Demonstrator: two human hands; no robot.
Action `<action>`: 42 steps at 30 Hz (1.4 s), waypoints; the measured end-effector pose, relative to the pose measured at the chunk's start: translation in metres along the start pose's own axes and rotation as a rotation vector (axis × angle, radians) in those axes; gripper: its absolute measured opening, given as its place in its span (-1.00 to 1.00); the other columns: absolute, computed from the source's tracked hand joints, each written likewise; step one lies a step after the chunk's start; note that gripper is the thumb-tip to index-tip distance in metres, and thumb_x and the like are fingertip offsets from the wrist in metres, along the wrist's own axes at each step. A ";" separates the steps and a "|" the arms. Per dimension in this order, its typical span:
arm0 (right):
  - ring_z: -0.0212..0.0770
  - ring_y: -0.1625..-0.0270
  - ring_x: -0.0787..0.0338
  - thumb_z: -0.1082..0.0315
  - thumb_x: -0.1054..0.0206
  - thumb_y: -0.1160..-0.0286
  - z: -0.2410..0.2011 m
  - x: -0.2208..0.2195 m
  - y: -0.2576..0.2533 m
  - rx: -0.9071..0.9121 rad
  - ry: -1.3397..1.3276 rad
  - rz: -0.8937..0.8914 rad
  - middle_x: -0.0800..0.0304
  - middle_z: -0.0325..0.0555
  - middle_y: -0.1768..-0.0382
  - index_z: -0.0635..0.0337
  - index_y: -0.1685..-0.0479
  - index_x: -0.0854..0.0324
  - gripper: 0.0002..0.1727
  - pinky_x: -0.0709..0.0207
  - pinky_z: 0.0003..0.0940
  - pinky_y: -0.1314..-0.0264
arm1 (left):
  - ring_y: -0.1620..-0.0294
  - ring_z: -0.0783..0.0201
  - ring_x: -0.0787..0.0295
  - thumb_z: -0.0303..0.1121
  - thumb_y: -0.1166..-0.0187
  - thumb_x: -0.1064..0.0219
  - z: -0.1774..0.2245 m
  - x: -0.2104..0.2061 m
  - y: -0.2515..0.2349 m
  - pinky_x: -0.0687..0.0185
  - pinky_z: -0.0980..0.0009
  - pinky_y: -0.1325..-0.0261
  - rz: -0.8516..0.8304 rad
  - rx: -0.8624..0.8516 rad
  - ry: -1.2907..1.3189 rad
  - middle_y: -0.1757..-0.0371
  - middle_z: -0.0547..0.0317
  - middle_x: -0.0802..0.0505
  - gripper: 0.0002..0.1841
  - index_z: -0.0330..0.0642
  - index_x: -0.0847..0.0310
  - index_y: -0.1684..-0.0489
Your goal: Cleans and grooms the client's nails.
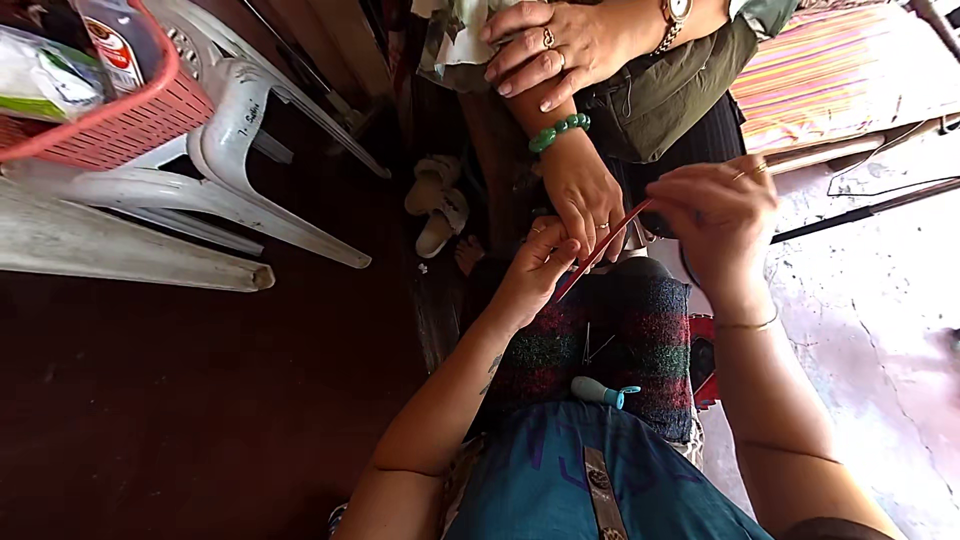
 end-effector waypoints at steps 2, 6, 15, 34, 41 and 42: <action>0.03 -0.08 -0.77 0.38 -0.42 -0.56 -0.014 -0.005 0.001 0.061 -0.046 -0.024 -0.92 -0.01 0.01 0.16 0.14 -0.92 -0.86 -0.53 -0.09 -0.14 | -0.11 0.47 -0.65 -0.30 -0.84 -0.08 0.000 0.000 0.000 -0.66 0.50 -0.15 -0.013 -0.005 -0.010 -0.16 0.30 -0.67 -0.79 0.00 -0.68 0.03; 0.05 -0.11 -0.77 0.32 -0.43 -0.60 0.013 0.003 0.000 -0.080 0.007 0.033 -0.91 -0.02 0.00 0.16 0.10 -0.90 -0.84 -0.51 -0.05 -0.22 | -0.16 0.43 -0.61 -0.33 -0.82 -0.11 -0.003 0.002 0.002 -0.63 0.47 -0.19 0.010 -0.009 -0.001 -0.20 0.27 -0.65 -0.80 -0.02 -0.71 0.00; 0.07 0.00 -0.78 0.32 -0.46 -0.57 0.015 0.004 0.018 -0.096 0.077 0.097 -0.92 0.03 0.16 0.18 0.17 -0.91 -0.85 -0.52 0.00 -0.19 | -0.18 0.41 -0.59 -0.32 -0.82 -0.09 -0.006 0.001 0.000 -0.62 0.43 -0.24 -0.012 0.000 -0.016 -0.21 0.25 -0.63 -0.79 -0.04 -0.69 0.05; -0.26 -0.14 -0.65 0.37 -0.32 -0.68 -0.004 0.027 0.088 -0.262 -0.033 0.358 -0.72 -0.15 0.05 0.10 -0.07 -0.81 -0.82 -0.47 -0.29 -0.28 | -0.10 0.39 -0.67 -0.41 -0.71 -0.20 -0.025 -0.010 0.003 -0.60 0.34 -0.27 -0.019 0.113 0.336 -0.03 0.34 -0.77 -0.80 0.06 -0.70 -0.11; -0.09 0.13 -0.77 0.35 -0.45 -0.58 0.003 0.023 0.096 -0.262 0.165 0.362 -0.84 0.01 0.33 0.18 0.09 -0.89 -0.85 -0.52 -0.11 -0.15 | -0.16 0.38 -0.66 -0.46 -0.72 -0.17 -0.020 -0.011 0.005 -0.60 0.36 -0.30 0.027 0.101 0.223 -0.18 0.31 -0.73 -0.77 0.01 -0.70 -0.11; -0.11 0.16 -0.78 0.37 -0.43 -0.60 0.009 0.028 0.097 -0.313 0.174 0.397 -0.86 0.02 0.31 0.22 0.07 -0.89 -0.84 -0.57 -0.16 -0.09 | -0.16 0.38 -0.65 -0.45 -0.73 -0.16 -0.020 -0.011 0.005 -0.59 0.35 -0.29 0.032 0.098 0.207 -0.18 0.32 -0.72 -0.78 0.03 -0.70 -0.10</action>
Point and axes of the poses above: each hand's wrist, its own y-axis away from the middle knuckle, its own x-axis out of the back of the hand, z = x × y, the point moved 5 cm from there along -y, towards the middle knuckle
